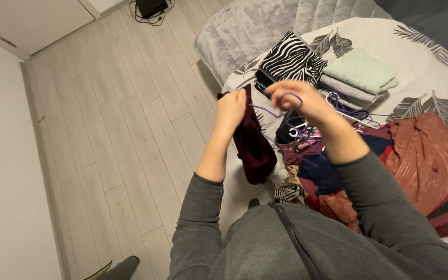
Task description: Hanging various items of clothing on hangers and placing them in a closet.
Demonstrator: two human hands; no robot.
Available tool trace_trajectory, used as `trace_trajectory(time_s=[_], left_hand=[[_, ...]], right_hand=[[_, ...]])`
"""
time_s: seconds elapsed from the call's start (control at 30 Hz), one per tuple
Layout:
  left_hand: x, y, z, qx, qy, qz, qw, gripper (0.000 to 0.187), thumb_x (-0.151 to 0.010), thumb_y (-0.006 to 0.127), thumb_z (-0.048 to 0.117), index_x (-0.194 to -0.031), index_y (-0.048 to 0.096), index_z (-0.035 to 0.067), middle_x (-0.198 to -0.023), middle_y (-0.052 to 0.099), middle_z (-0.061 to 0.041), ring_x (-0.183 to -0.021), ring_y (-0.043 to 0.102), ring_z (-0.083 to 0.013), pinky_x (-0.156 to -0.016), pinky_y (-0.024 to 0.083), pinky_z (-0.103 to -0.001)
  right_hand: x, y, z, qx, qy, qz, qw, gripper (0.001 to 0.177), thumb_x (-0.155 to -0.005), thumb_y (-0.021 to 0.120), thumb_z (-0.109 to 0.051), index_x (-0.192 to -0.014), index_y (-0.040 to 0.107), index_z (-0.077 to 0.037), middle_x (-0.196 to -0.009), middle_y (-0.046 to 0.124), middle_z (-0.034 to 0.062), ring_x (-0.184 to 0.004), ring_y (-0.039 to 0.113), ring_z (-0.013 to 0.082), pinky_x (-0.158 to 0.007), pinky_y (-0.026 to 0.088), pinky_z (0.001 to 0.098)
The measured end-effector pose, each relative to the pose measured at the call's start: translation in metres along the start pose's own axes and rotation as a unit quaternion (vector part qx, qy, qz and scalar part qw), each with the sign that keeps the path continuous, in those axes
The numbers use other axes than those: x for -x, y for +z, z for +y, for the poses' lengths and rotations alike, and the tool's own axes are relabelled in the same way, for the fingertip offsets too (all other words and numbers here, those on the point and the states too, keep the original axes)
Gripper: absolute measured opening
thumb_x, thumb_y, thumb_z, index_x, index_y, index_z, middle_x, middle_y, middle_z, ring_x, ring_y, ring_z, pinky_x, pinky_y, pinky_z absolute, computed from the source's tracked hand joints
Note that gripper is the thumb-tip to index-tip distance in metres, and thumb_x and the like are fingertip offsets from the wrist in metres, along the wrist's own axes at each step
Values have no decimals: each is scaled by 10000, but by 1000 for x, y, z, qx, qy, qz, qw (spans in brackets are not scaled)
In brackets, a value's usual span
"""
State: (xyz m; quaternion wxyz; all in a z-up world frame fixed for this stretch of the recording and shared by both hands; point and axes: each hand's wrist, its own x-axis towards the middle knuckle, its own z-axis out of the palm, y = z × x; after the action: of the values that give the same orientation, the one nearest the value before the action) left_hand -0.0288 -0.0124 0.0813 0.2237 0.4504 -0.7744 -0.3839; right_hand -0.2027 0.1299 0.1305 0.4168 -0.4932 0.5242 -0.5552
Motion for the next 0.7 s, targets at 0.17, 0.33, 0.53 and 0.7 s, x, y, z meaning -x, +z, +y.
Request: trace_trajectory(time_s=[0.17, 0.33, 0.53, 0.7], left_hand=[[20, -36, 42, 141, -103, 26, 984, 497, -1020, 413, 406, -926, 642, -25, -844, 641, -228, -785, 626, -380, -710, 503, -468], [-9, -26, 11, 260, -110, 73, 956, 524, -1026, 450, 441, -1102, 678, -26, -790, 701, -235, -525, 728, -299, -460, 645, -332], [0, -39, 37, 450, -60, 67, 888, 558, -1046, 470, 452, -1179, 584, -78, -955, 679, -302, -795, 753, -418, -652, 668, -440], [-4, -72, 3, 346, -40, 155, 925, 581, -1038, 481, 504, -1166, 619, -45, -1005, 703, -263, -827, 765, -358, -643, 665, -409]], right_hand=[[57, -29, -49, 185, -212, 267, 922, 85, -1064, 645, -15, -1141, 673, 10, -1012, 650, 142, -920, 609, 219, -790, 513, 359], [81, 3, 10, 258, -231, 278, 896, 94, -905, 739, -137, -979, 798, -141, -731, 628, -18, -676, 534, 174, -684, 427, 277], [22, 62, 125, 316, -122, -46, 940, 889, -747, 895, -386, -1356, 523, 144, -1296, 561, 447, -1221, 541, 592, -1072, 426, 639], [21, 17, 211, 130, 40, -67, 988, 321, -769, 581, -118, -1017, 724, 29, -903, 703, 210, -914, 633, 314, -898, 473, 481]])
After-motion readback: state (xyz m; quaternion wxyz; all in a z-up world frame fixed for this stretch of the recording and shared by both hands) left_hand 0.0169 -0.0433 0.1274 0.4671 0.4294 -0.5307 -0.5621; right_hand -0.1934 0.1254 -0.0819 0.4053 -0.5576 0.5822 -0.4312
